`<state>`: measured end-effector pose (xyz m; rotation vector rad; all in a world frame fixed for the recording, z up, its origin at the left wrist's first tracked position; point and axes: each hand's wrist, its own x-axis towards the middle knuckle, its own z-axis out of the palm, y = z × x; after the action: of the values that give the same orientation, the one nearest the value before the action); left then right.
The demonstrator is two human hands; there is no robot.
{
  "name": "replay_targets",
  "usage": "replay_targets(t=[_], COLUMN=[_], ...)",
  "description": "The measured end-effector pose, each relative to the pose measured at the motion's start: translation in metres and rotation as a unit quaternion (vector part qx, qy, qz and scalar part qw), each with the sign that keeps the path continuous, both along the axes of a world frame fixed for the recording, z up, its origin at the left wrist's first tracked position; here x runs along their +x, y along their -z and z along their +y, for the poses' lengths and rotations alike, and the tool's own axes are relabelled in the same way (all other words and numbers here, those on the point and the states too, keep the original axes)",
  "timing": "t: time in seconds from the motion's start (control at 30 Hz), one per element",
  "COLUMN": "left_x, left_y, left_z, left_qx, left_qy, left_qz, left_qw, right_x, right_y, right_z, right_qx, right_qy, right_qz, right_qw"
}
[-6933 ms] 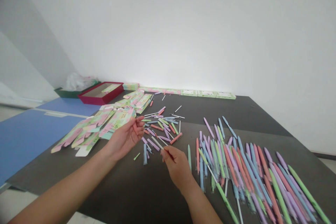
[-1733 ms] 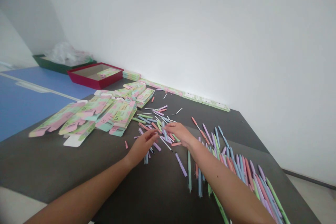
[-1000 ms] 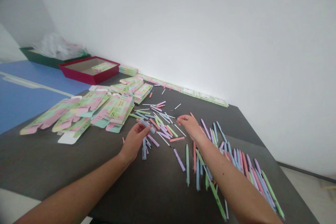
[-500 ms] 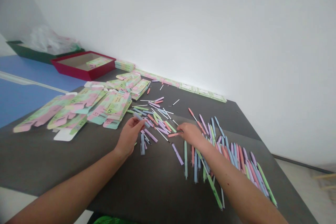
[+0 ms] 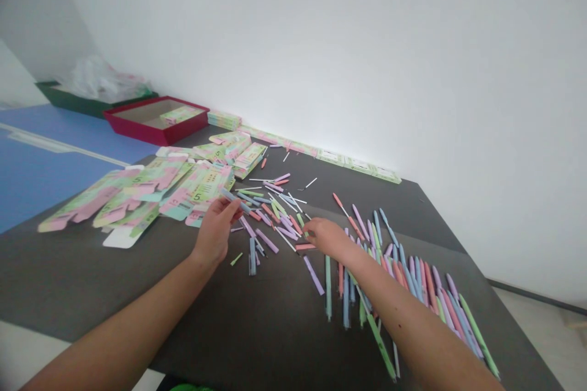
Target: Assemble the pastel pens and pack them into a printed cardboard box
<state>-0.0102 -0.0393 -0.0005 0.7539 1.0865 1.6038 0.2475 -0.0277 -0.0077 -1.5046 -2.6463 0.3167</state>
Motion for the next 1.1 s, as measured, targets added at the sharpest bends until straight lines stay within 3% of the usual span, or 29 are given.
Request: replay_targets(t=[0.17, 0.33, 0.57, 0.83, 1.0, 1.1], left_x=[-0.005, -0.005, -0.001, 0.001, -0.002, -0.004], left_y=[0.000, 0.000, -0.005, -0.004, -0.003, -0.002], left_z=[0.003, 0.003, -0.001, -0.003, -0.001, 0.001], left_qx=[0.003, 0.002, -0.005, -0.009, 0.000, 0.007], left_qy=[-0.017, -0.019, -0.004, -0.002, -0.001, -0.006], left_qz=[-0.004, -0.003, -0.002, -0.003, 0.001, 0.009], left_qw=[1.000, 1.000, 1.000, 1.000, 1.000, 1.000], right_x=[-0.034, -0.061, -0.072, -0.111, -0.122, -0.114], right_y=[0.001, 0.014, 0.011, 0.001, 0.001, -0.009], right_z=[0.029, 0.050, 0.060, 0.058, 0.064, 0.067], right_qx=[0.053, 0.038, 0.044, -0.017, -0.044, -0.080], right_qy=[-0.031, -0.103, -0.013, 0.050, 0.106, 0.123], right_qz=[0.030, 0.025, -0.017, -0.077, -0.036, 0.035], right_qw=[0.998, 0.994, 0.999, 0.996, 0.993, 0.989])
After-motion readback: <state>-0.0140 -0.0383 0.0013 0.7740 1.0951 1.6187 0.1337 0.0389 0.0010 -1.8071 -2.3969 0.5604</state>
